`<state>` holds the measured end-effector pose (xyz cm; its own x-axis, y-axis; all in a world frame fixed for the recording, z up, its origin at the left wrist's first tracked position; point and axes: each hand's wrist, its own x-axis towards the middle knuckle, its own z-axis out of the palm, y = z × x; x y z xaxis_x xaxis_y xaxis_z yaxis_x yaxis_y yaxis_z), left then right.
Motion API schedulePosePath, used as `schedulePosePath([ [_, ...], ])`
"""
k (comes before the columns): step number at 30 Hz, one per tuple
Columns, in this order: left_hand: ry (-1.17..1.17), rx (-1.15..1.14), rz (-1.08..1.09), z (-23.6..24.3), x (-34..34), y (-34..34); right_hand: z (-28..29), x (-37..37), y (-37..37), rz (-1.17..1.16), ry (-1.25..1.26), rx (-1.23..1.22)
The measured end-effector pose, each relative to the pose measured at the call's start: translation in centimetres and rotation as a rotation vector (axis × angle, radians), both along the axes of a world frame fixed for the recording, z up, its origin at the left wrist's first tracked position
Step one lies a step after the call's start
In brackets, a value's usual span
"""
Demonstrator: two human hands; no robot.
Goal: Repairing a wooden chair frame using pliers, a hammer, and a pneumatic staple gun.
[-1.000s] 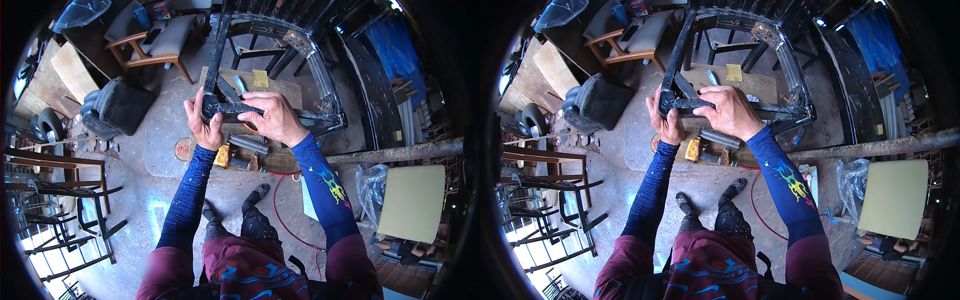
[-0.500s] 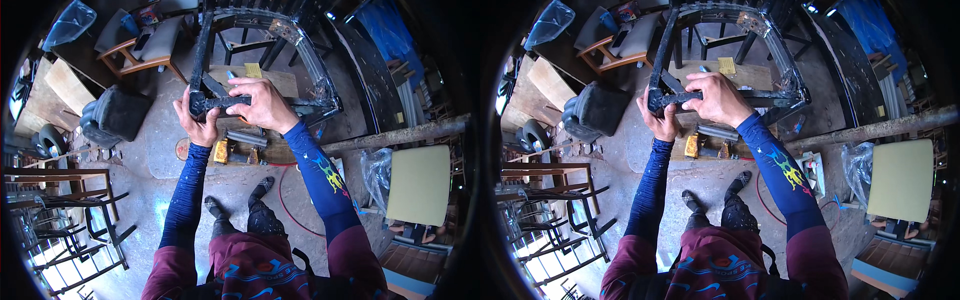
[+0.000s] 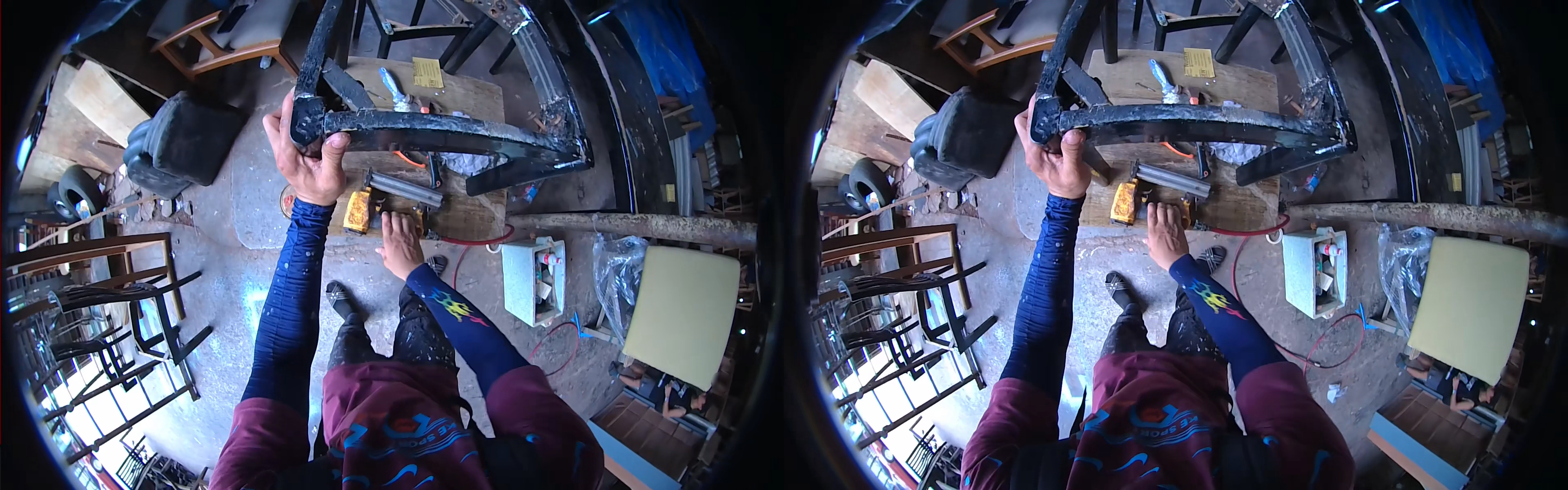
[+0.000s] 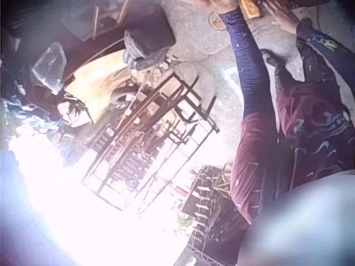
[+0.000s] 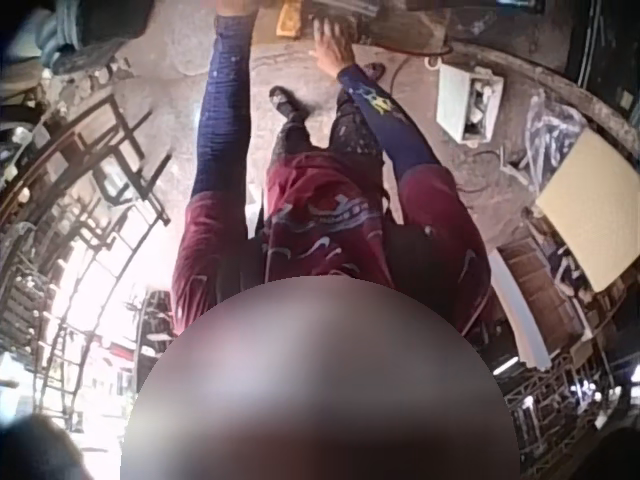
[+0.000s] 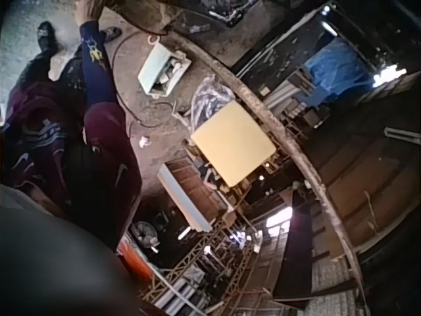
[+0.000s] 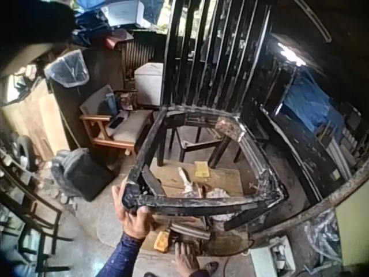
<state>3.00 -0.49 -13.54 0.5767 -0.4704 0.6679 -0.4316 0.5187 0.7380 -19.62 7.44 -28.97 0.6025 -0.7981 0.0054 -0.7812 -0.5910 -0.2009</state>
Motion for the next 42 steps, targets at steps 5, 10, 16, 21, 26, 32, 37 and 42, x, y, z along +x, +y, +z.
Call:
schedulePosePath([
  [5,0.016,0.014,-0.014,0.5,-0.5,0.1,-2.0,1.3,-3.9,-0.058,0.118,0.139],
  [10,-0.095,0.020,0.066,0.2,0.7,0.8,9.0,0.4,-3.3,-0.171,0.100,0.320],
  [16,-0.016,-0.007,0.049,1.1,-1.3,-0.2,25.6,-9.4,-3.4,0.016,-0.369,0.676],
  [21,-0.020,0.027,0.080,1.6,-0.8,0.6,45.7,-0.1,-3.2,0.304,-0.080,0.225],
  [26,0.016,0.030,0.090,1.5,-0.9,0.5,48.5,8.9,-7.4,0.150,-0.071,0.261],
  [32,0.050,0.031,0.092,1.8,-1.4,0.2,45.3,11.8,-10.9,0.293,0.020,0.179],
  [37,0.073,0.055,0.091,2.1,-1.3,0.8,44.5,11.7,-9.1,0.222,0.109,0.187],
  [42,0.059,0.031,0.090,2.3,-1.2,1.0,44.7,12.2,-7.9,0.279,0.090,0.146],
])
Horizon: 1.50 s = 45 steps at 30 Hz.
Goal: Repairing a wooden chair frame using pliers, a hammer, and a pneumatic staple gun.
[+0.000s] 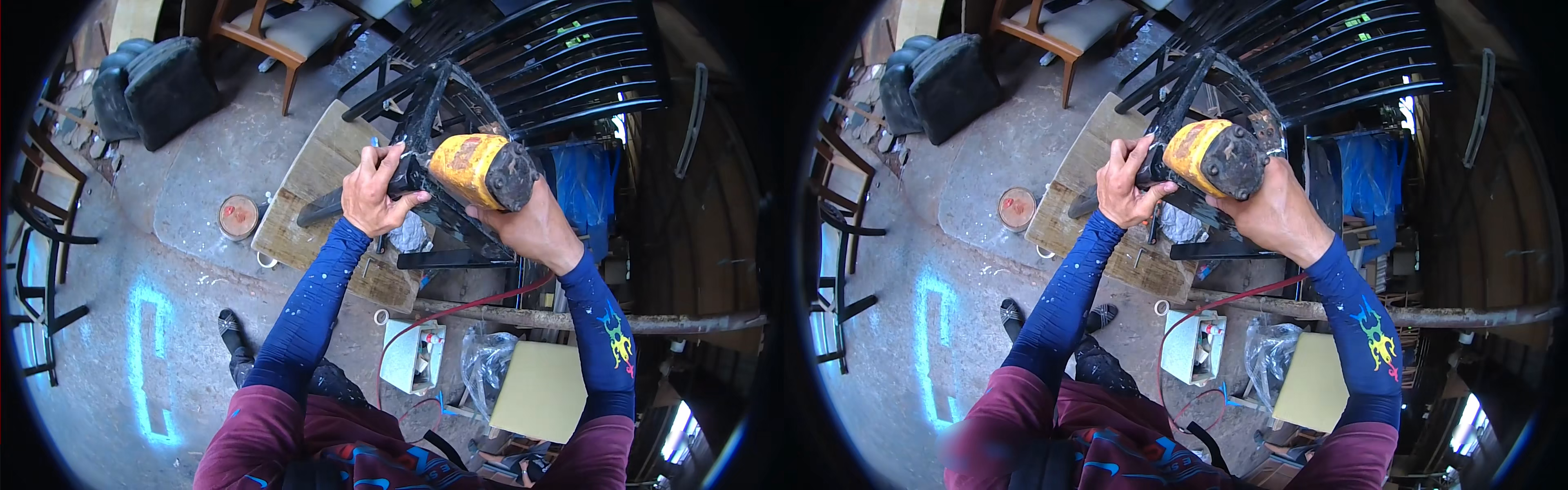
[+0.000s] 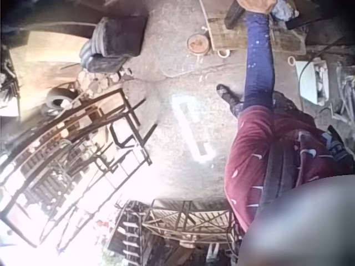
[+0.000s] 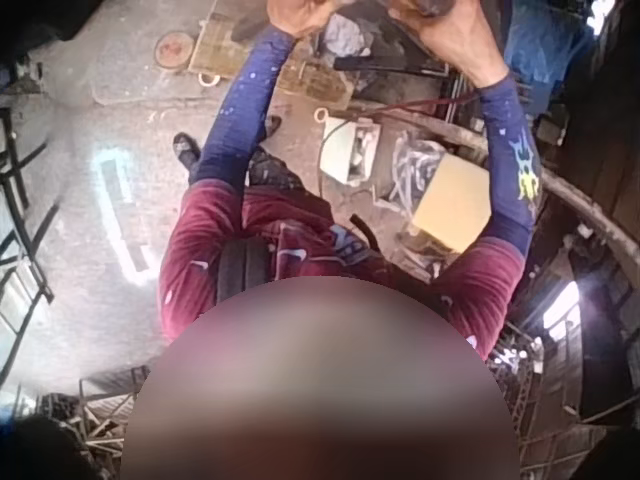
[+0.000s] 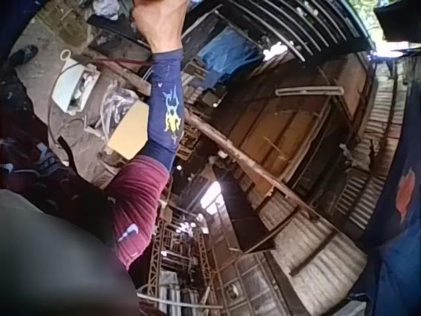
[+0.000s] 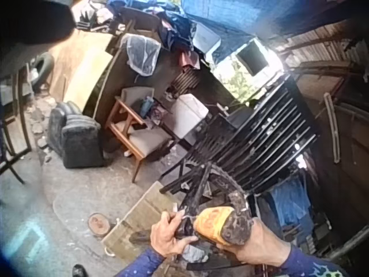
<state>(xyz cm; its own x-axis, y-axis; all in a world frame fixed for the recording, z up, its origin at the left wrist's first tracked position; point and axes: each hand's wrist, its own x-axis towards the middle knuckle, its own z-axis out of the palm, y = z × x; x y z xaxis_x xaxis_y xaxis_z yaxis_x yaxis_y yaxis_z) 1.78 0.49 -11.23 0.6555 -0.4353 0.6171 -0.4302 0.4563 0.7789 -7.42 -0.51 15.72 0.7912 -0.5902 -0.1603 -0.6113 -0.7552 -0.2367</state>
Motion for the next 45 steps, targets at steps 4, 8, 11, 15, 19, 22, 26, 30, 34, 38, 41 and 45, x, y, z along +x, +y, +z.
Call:
schedulePosePath([
  [4,-0.003,0.009,0.025,-0.4,-0.3,-0.2,0.5,0.8,0.2,0.001,0.054,0.018],
  [8,-0.002,0.048,0.016,-0.3,-0.5,-0.1,0.8,0.7,-0.2,-0.006,0.096,0.038],
  [11,0.003,0.054,0.009,-0.2,-0.6,0.0,0.6,0.4,-0.4,0.032,0.122,0.033],
  [15,-0.008,0.063,0.010,-0.3,-0.3,0.0,0.6,0.7,-0.5,-0.035,0.129,0.064],
  [19,0.011,0.072,-0.018,0.2,-0.3,0.1,0.3,0.3,-0.3,0.016,0.091,0.006],
  [22,-0.002,0.066,0.003,-0.2,-0.3,0.0,-0.2,0.1,-0.7,0.076,0.097,-0.021],
  [26,0.010,0.079,-0.005,0.0,-0.4,0.1,-0.3,0.0,-0.6,0.003,0.066,-0.012],
  [30,-0.013,0.062,0.011,-0.1,-0.1,0.1,-0.1,0.4,-0.4,0.025,0.062,-0.009],
  [34,0.000,0.081,-0.007,-0.1,0.0,0.2,0.0,0.5,-0.7,0.020,0.087,0.007],
  [38,-0.010,0.063,0.006,0.3,-0.3,0.2,0.5,0.3,-1.0,0.078,0.076,-0.028],
  [41,-0.022,0.074,-0.006,0.1,-0.1,0.0,0.3,0.3,-1.2,0.041,0.095,-0.009],
  [45,-0.025,0.075,-0.004,-0.6,0.1,-0.1,0.2,-1.1,0.1,-0.079,0.045,-0.017],
])
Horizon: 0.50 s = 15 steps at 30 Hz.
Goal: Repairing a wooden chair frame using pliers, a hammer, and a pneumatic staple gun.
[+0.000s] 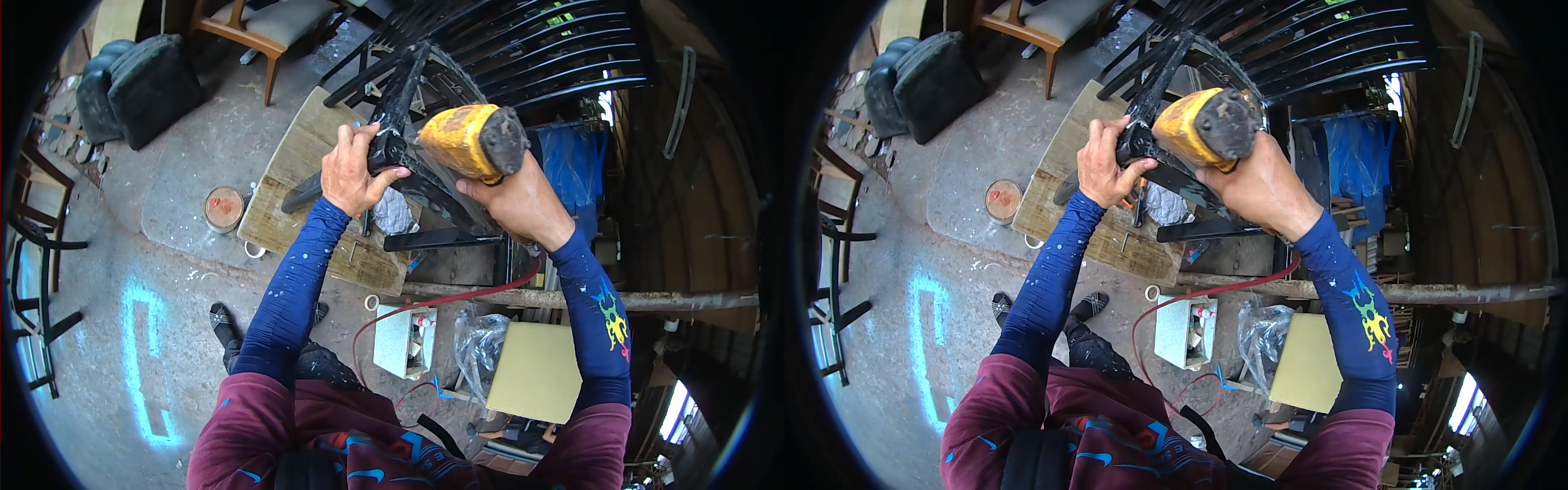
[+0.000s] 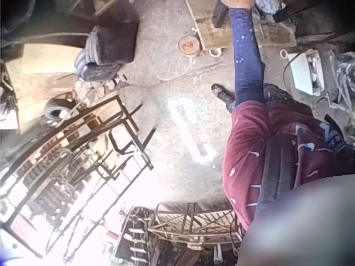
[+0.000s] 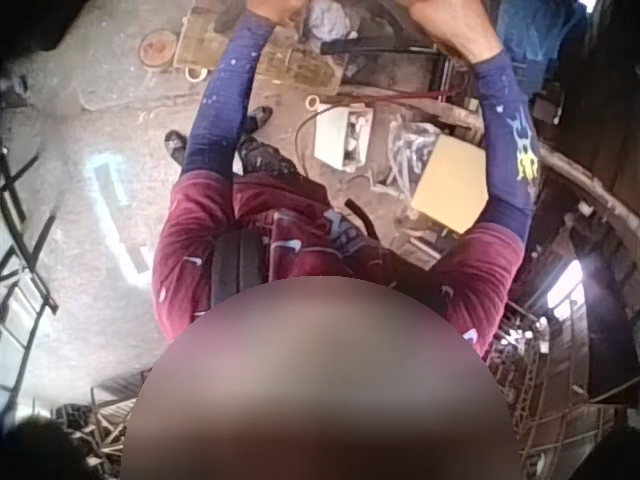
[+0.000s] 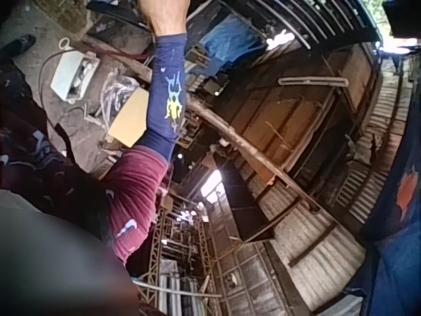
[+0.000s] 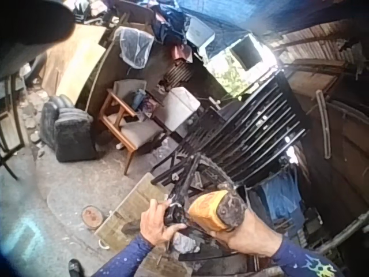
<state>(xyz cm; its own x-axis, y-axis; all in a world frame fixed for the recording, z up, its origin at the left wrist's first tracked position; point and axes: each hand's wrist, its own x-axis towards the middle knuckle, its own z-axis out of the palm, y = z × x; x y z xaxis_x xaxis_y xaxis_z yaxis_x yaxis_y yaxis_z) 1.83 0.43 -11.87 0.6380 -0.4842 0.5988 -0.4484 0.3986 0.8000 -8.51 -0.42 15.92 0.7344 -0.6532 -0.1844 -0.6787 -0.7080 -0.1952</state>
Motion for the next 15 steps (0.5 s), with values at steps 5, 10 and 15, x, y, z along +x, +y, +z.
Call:
schedulePosePath([
  [5,-0.076,-0.007,-0.004,0.6,0.4,0.5,0.9,-1.9,0.5,-0.036,-0.042,-0.014],
  [10,-0.067,0.016,-0.017,0.0,0.2,-0.1,1.2,-0.1,0.0,0.023,0.033,0.034],
  [15,-0.069,-0.003,-0.047,-0.1,0.2,0.0,1.6,1.3,-1.6,0.049,0.165,-0.002],
])
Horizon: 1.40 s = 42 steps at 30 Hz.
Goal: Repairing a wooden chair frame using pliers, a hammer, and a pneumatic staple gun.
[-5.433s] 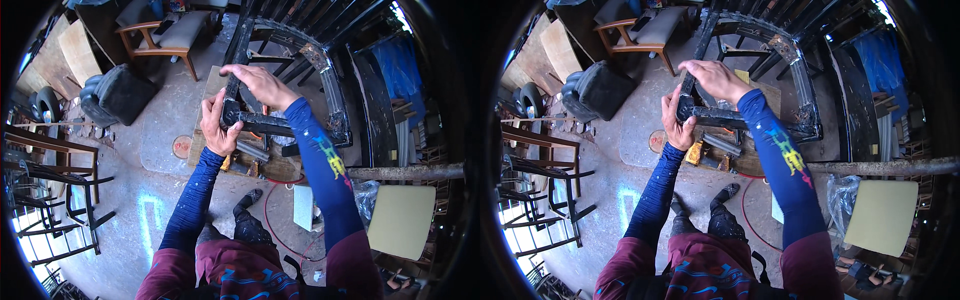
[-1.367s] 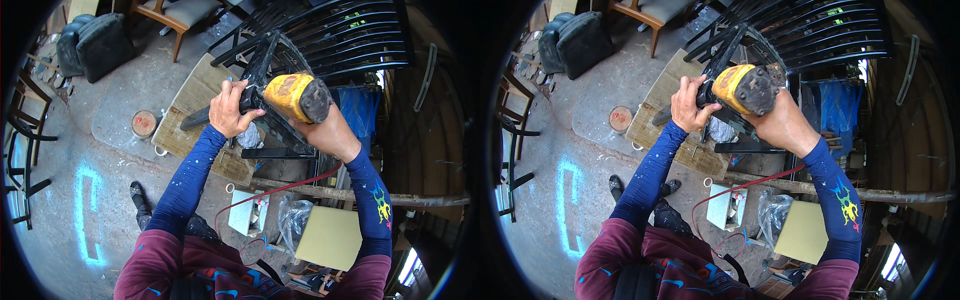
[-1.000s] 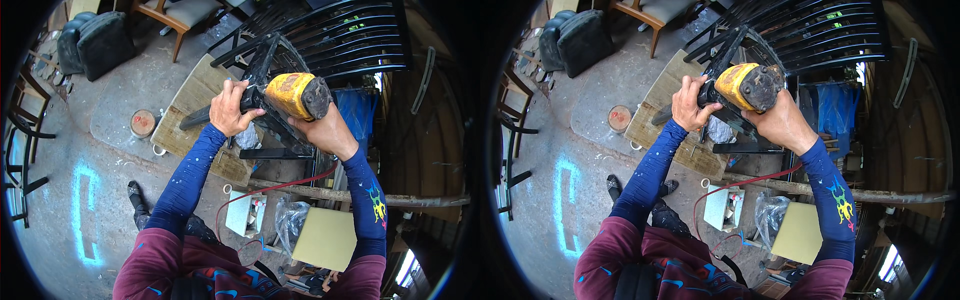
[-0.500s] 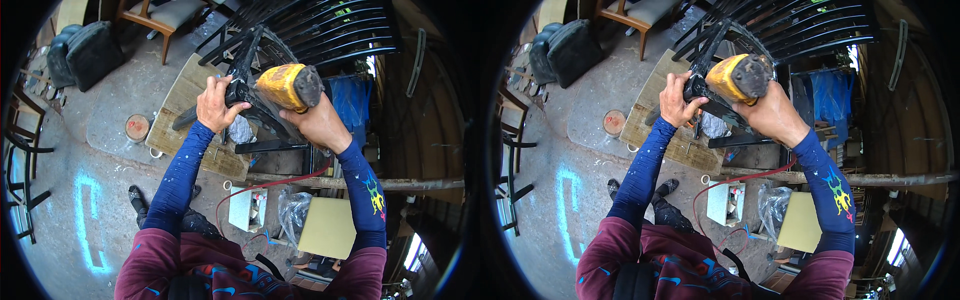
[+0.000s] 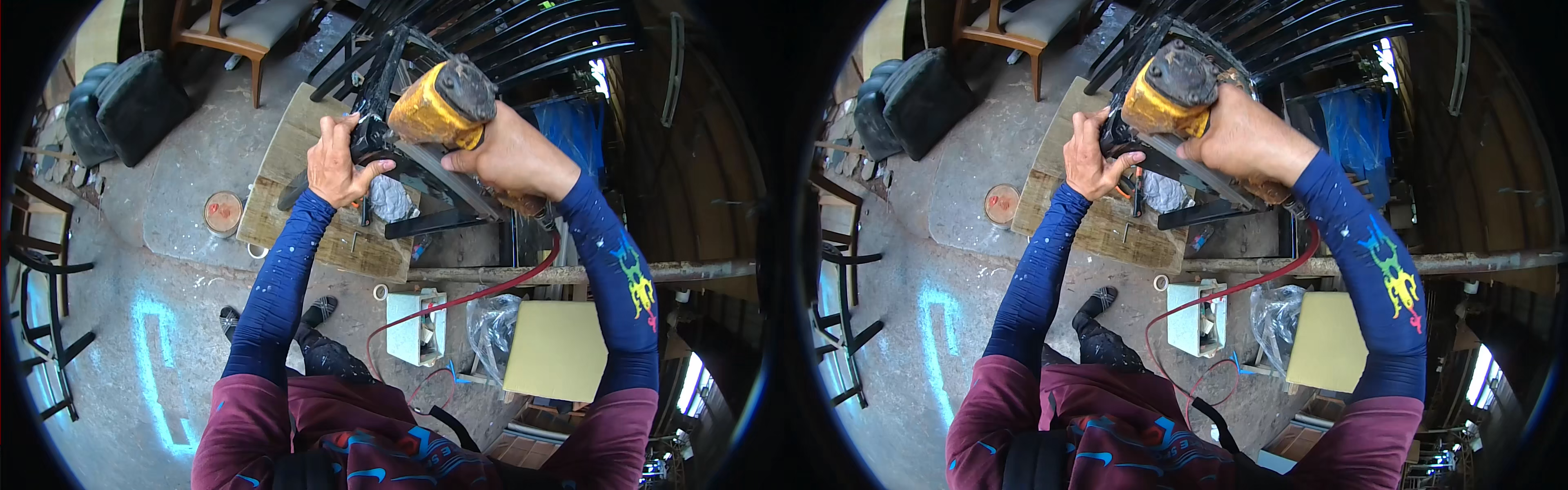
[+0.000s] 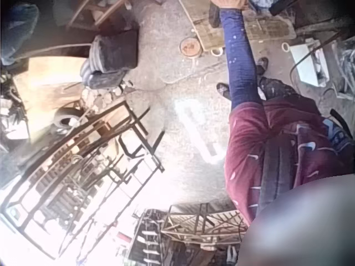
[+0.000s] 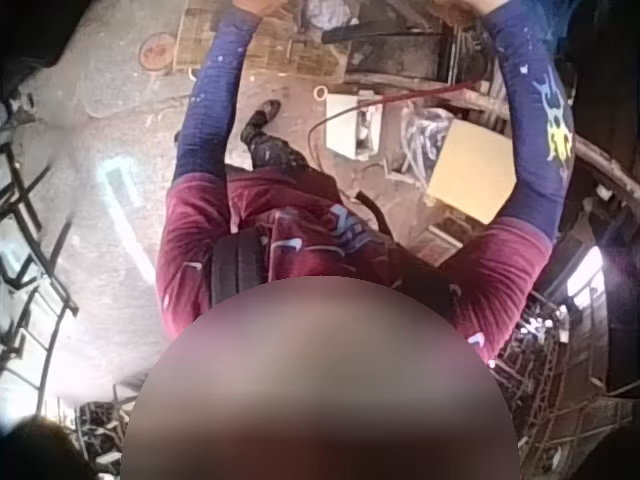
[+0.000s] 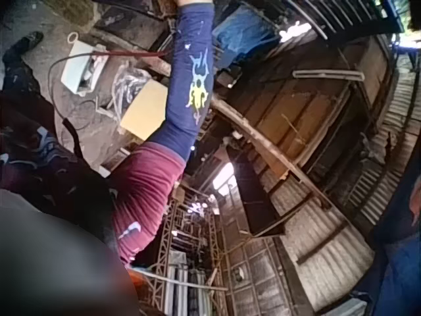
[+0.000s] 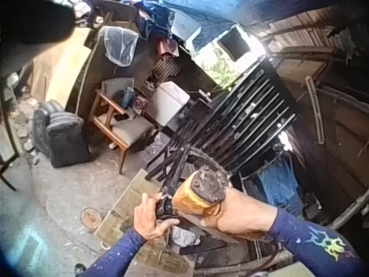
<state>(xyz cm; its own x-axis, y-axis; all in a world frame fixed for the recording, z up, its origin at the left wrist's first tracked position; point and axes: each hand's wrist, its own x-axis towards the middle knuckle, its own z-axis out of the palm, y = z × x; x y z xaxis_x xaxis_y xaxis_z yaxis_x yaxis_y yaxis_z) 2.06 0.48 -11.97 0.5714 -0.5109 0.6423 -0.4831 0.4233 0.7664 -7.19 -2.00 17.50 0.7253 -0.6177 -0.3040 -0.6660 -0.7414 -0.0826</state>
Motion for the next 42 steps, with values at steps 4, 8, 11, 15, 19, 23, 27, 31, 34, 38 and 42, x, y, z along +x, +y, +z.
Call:
schedulePosePath([
  [4,0.018,0.027,-0.031,-0.1,0.1,0.3,0.9,3.1,0.7,-0.203,0.161,0.082],
  [8,0.016,0.028,-0.029,0.0,0.1,0.4,1.9,5.1,1.5,-0.256,0.215,0.144],
  [11,0.021,0.044,-0.038,0.2,0.2,0.7,1.6,5.5,0.4,-0.232,0.262,0.119],
  [15,0.018,0.039,-0.044,0.1,0.0,0.3,2.3,7.0,0.0,-0.284,0.333,0.155],
  [19,-0.013,0.055,-0.026,0.7,0.2,0.4,2.9,9.1,0.7,-0.223,0.417,0.119],
  [23,-0.009,0.033,-0.002,-0.6,0.4,0.0,1.4,6.8,0.3,-0.215,0.358,0.096],
  [27,-0.022,0.044,-0.027,0.1,-0.2,0.0,-0.3,-2.1,1.2,-0.591,-0.173,0.304],
  [31,0.027,0.018,-0.057,-0.1,-0.1,0.1,-3.8,-7.2,2.6,-0.831,-0.620,0.774],
  [34,0.021,0.032,-0.050,-0.1,0.0,0.4,-5.8,-8.7,3.0,-0.837,-0.761,0.956],
  [38,0.007,0.041,-0.065,-0.1,0.4,0.4,-7.2,-9.4,2.8,-0.789,-0.821,1.000],
  [42,-0.047,0.063,-0.041,-0.1,0.4,0.7,-7.6,-9.4,2.9,-0.733,-0.834,1.035],
])
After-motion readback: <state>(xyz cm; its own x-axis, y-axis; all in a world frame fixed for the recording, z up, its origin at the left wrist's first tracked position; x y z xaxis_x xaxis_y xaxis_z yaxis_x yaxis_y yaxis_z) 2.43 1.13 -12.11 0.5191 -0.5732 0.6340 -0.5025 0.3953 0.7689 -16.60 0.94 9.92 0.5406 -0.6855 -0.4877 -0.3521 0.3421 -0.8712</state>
